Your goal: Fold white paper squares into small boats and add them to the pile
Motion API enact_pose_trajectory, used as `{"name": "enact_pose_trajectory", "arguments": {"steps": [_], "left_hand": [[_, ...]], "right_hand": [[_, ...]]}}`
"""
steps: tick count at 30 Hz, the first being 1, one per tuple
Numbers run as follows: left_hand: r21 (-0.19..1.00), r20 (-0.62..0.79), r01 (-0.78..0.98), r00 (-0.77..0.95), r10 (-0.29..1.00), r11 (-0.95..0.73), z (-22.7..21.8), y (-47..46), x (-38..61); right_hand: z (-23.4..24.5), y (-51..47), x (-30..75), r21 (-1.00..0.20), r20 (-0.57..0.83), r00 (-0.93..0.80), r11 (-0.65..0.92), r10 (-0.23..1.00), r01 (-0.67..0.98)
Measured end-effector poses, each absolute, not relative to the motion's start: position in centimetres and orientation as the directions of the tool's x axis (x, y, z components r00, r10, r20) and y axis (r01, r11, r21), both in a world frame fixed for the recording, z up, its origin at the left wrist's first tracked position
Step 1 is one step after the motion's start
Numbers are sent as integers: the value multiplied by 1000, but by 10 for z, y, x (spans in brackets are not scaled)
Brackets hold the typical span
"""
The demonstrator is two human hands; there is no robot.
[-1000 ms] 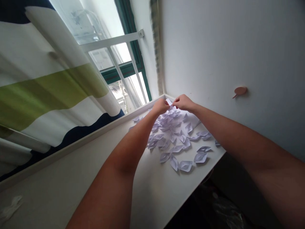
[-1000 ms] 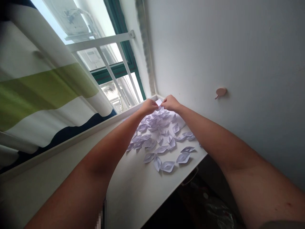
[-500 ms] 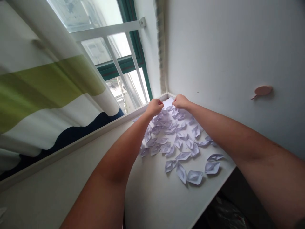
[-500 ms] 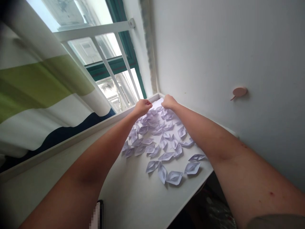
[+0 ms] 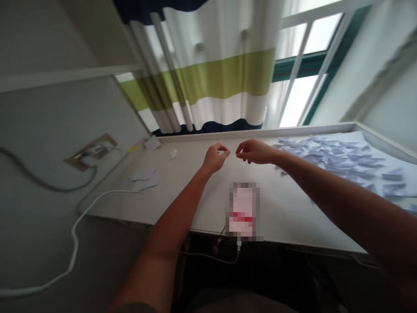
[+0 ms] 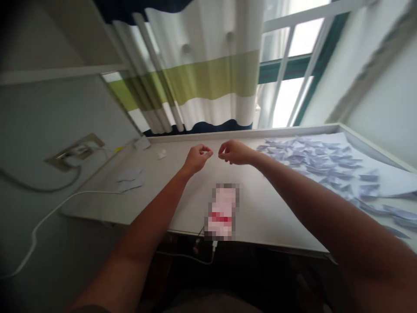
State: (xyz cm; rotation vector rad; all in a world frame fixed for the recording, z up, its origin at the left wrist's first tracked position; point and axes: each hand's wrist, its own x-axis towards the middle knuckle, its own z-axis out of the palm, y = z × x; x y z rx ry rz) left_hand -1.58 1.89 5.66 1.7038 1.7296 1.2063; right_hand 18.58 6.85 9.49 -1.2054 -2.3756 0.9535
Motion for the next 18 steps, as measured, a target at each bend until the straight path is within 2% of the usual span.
{"name": "enact_pose_trajectory", "arguments": {"steps": [2,6,10,12,15,18], "left_hand": [[793,295,603,-260,920,-84,47,-36,-68],[706,300,700,-436,848,110,29,-135,-152],[651,253,753,-339,906,99,10,-201,-189],[644,258,763,-276,926,48,-1,-217,-190],[658,255,752,-282,925,48,-16,-225,-181],[616,274,785,-296,915,69,-22,-221,-171]], "right_hand": [[89,40,123,-638,-32,-763,575,645,513],[76,-20,19,-402,-47,-914,830,403,387],[64,-66,-35,-268,-177,-957,924,232,273],[58,-78,-40,-251,-184,-956,930,227,269],[50,-83,-31,-256,-166,-955,925,245,282],[46,-81,-16,-262,-144,-955,921,259,289]]}}
